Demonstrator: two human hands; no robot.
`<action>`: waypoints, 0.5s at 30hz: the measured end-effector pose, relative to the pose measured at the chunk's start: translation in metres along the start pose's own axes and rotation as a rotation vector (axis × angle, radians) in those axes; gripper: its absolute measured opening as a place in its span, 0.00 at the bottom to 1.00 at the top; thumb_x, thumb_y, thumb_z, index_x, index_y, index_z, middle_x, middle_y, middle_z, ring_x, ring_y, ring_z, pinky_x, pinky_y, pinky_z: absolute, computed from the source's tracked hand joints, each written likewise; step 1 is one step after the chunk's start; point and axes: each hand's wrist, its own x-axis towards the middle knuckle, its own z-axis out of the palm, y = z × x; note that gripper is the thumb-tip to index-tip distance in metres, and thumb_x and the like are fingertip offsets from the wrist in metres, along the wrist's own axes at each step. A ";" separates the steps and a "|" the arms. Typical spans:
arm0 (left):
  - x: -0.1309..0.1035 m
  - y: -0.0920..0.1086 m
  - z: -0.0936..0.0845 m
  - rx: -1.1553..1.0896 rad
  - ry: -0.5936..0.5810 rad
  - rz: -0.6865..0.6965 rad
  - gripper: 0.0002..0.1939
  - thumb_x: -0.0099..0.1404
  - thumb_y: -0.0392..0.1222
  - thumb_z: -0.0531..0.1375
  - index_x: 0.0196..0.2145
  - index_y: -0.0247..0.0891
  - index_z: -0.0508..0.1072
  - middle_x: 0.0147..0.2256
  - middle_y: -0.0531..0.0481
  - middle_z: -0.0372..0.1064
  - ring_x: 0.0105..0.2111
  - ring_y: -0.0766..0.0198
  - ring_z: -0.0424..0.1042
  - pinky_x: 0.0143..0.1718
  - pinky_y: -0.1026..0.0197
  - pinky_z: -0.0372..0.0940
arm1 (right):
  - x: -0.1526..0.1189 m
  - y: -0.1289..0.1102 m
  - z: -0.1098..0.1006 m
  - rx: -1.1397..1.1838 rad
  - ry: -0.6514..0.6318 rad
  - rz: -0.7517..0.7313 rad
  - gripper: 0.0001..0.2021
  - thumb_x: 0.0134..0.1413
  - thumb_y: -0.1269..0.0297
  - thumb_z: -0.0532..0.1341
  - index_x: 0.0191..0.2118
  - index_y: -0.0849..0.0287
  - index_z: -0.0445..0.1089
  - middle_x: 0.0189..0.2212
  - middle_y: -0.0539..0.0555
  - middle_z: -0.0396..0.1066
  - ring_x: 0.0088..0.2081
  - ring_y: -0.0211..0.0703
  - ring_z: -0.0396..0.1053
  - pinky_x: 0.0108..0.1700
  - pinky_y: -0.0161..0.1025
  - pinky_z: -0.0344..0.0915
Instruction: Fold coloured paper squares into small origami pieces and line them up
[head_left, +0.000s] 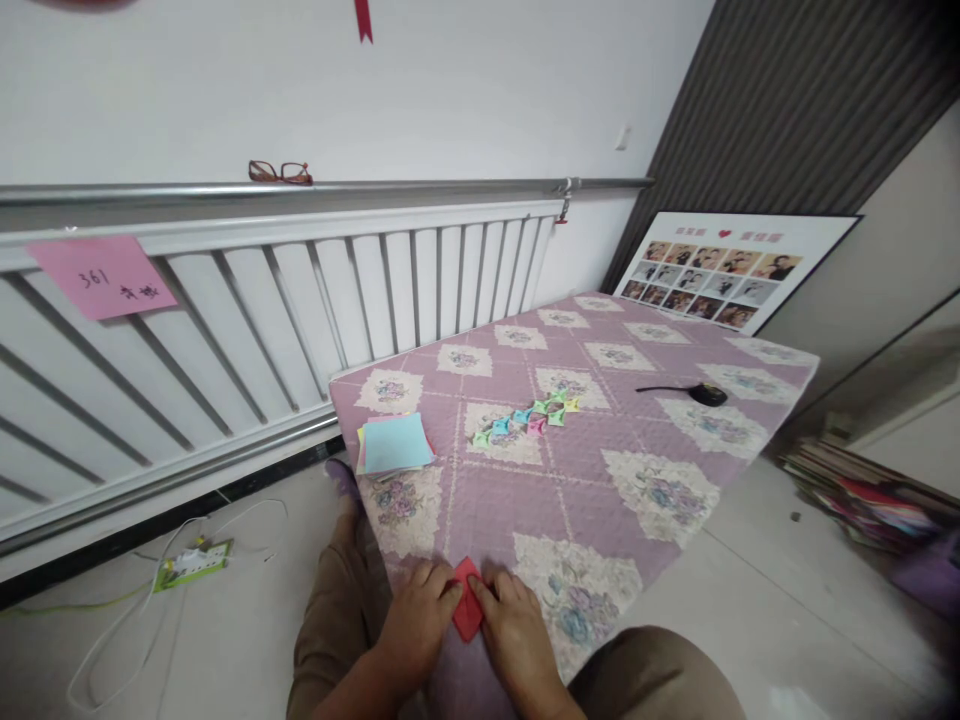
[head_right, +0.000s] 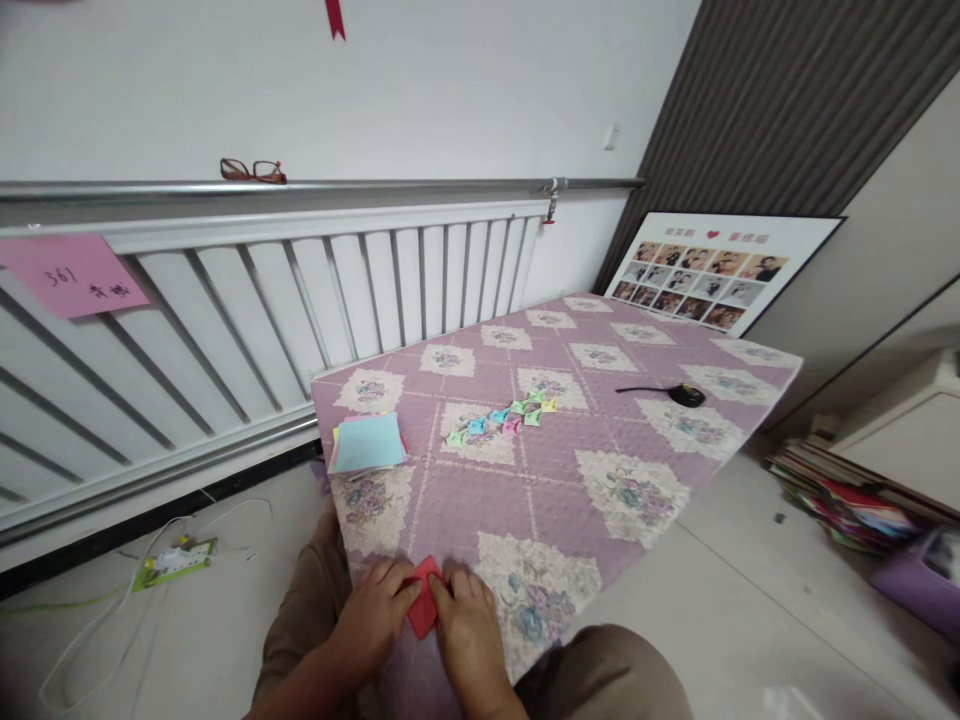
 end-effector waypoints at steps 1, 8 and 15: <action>-0.002 0.000 0.000 -0.011 0.002 0.014 0.14 0.70 0.38 0.50 0.51 0.44 0.68 0.49 0.50 0.67 0.48 0.57 0.61 0.50 0.55 0.56 | -0.001 0.000 0.000 -0.008 0.001 -0.005 0.17 0.52 0.74 0.59 0.47 0.48 0.70 0.35 0.51 0.70 0.37 0.44 0.65 0.40 0.37 0.58; -0.012 0.000 0.003 -0.003 -0.039 0.054 0.19 0.69 0.37 0.50 0.57 0.45 0.63 0.55 0.49 0.63 0.52 0.56 0.60 0.53 0.54 0.56 | -0.008 -0.005 -0.007 -0.052 -0.007 -0.027 0.21 0.50 0.74 0.60 0.50 0.48 0.69 0.45 0.55 0.71 0.43 0.48 0.67 0.44 0.43 0.61; -0.022 0.002 0.013 0.070 -0.022 0.065 0.20 0.70 0.41 0.50 0.58 0.51 0.61 0.59 0.47 0.58 0.56 0.51 0.57 0.56 0.45 0.54 | -0.025 -0.004 -0.006 -0.058 -0.058 -0.045 0.25 0.49 0.76 0.60 0.53 0.48 0.67 0.53 0.57 0.67 0.51 0.52 0.65 0.50 0.49 0.61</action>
